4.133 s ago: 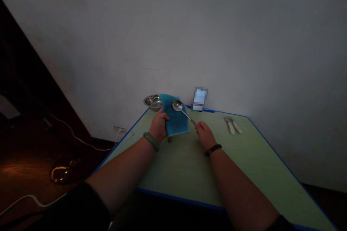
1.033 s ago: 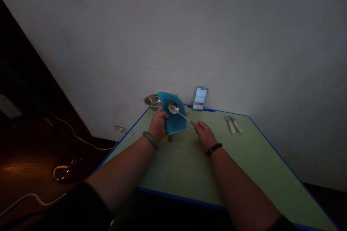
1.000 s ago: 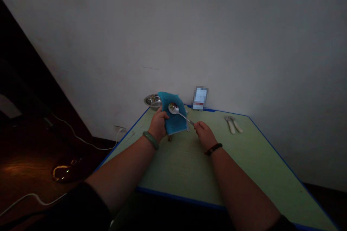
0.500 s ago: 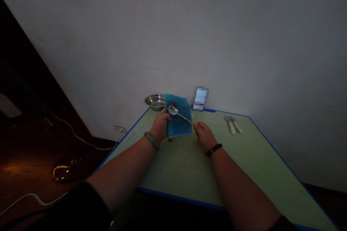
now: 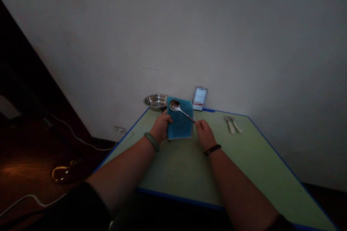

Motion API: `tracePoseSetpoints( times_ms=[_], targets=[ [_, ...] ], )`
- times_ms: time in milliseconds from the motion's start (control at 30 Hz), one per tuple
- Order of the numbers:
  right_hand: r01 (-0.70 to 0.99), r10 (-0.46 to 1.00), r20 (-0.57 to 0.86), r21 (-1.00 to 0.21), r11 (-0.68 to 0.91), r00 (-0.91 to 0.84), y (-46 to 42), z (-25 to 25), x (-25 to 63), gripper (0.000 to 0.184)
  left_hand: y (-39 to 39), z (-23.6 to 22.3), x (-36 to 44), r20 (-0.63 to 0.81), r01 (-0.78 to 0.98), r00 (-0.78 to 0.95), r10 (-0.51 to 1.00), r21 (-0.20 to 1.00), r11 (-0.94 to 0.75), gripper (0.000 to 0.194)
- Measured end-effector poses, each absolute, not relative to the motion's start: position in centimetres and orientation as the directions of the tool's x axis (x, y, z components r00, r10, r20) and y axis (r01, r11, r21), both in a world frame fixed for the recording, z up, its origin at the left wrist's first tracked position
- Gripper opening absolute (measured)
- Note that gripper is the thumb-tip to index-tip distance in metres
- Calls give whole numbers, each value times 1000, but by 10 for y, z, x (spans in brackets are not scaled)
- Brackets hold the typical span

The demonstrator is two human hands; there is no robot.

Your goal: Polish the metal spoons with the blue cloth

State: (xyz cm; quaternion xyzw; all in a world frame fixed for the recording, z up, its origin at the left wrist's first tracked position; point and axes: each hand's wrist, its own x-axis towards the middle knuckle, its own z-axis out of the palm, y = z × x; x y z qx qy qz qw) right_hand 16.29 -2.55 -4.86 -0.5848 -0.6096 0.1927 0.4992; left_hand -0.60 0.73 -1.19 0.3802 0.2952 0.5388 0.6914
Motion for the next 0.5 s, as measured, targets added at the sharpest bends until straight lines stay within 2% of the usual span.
tracePoseSetpoints(
  times_ms=[233,500],
  targets=[
    [558,903,373,-805,200,214,-26,-47,164,27,6,-10,-6,3,-517,186,983,851,96,49],
    [523,919,338,-831,189,204,-25,-48,165,28,9,-8,-8,26,-568,89,996,822,29,49]
  ],
)
